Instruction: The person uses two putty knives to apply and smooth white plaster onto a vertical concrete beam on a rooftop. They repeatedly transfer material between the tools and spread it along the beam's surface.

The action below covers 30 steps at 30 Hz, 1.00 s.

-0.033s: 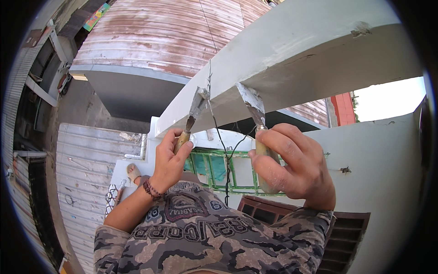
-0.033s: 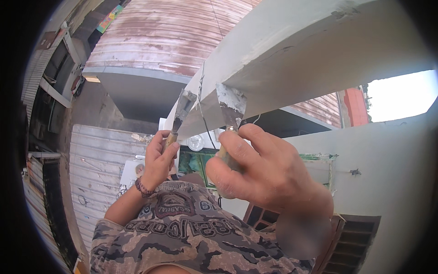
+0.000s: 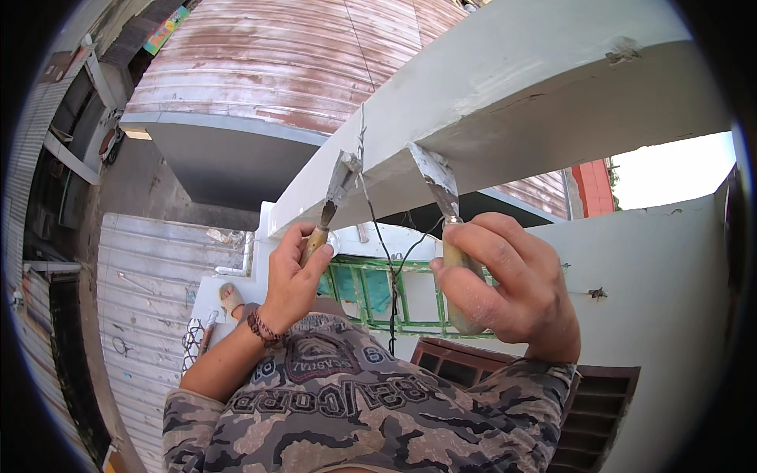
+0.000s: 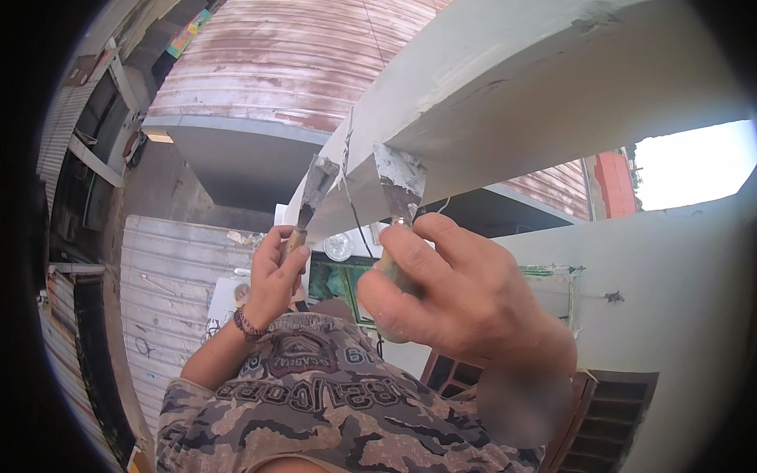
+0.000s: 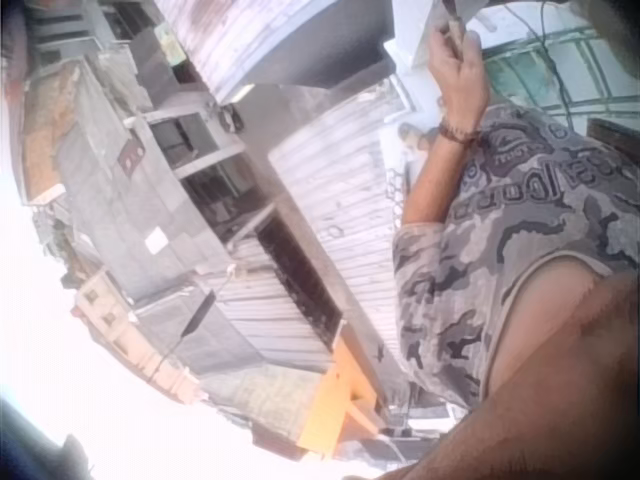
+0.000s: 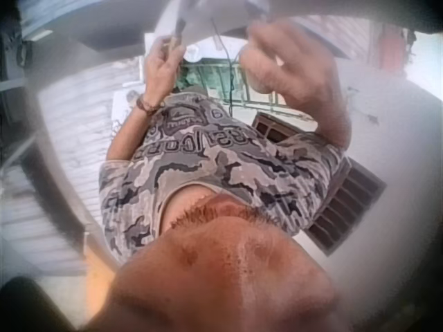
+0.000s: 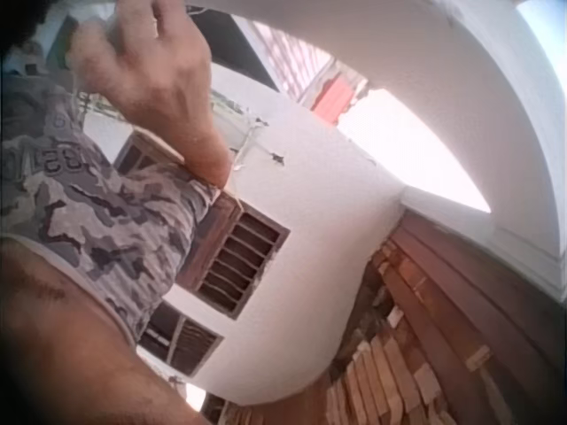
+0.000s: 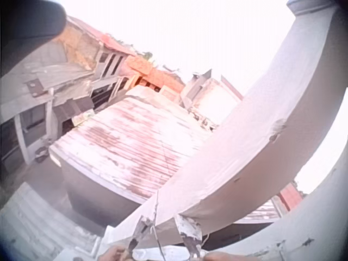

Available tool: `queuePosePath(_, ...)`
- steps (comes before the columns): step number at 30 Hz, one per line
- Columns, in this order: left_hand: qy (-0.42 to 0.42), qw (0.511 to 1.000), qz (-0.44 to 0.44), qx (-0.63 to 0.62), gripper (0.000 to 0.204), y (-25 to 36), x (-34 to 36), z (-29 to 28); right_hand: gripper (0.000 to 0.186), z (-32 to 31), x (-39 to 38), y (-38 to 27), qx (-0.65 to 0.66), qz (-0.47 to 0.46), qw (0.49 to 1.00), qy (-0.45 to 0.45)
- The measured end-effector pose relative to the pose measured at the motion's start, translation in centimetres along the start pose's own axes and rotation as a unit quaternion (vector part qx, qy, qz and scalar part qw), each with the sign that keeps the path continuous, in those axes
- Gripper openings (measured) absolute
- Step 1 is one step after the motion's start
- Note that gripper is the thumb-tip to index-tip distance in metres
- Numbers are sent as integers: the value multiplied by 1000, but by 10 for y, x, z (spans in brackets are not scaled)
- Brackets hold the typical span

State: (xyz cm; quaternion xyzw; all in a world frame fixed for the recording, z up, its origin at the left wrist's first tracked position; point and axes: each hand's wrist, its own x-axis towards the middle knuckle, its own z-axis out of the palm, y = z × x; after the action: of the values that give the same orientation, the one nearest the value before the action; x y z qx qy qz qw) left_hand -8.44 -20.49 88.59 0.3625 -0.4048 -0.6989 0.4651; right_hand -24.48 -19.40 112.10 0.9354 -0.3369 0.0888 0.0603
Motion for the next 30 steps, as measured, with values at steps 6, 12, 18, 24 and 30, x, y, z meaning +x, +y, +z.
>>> queuePosePath(6,-3,1000,15,10,24,2,4,1,40,-11,4,0,-13,24,1000,13)
queuePosePath(12,-1,1000,15,11,24,-1,3,-3,44,-13,4,-6,-42,55,997,46)
queuePosePath(18,5,1000,-19,14,24,5,0,-6,43,-20,-1,-1,-48,-5,995,86)
queuePosePath(24,-2,1000,-14,5,24,9,-1,-4,44,-30,-1,-6,-74,1,990,117)
queuePosePath(30,2,1000,-10,-1,24,12,3,-3,44,-35,-1,-10,-87,24,980,176)
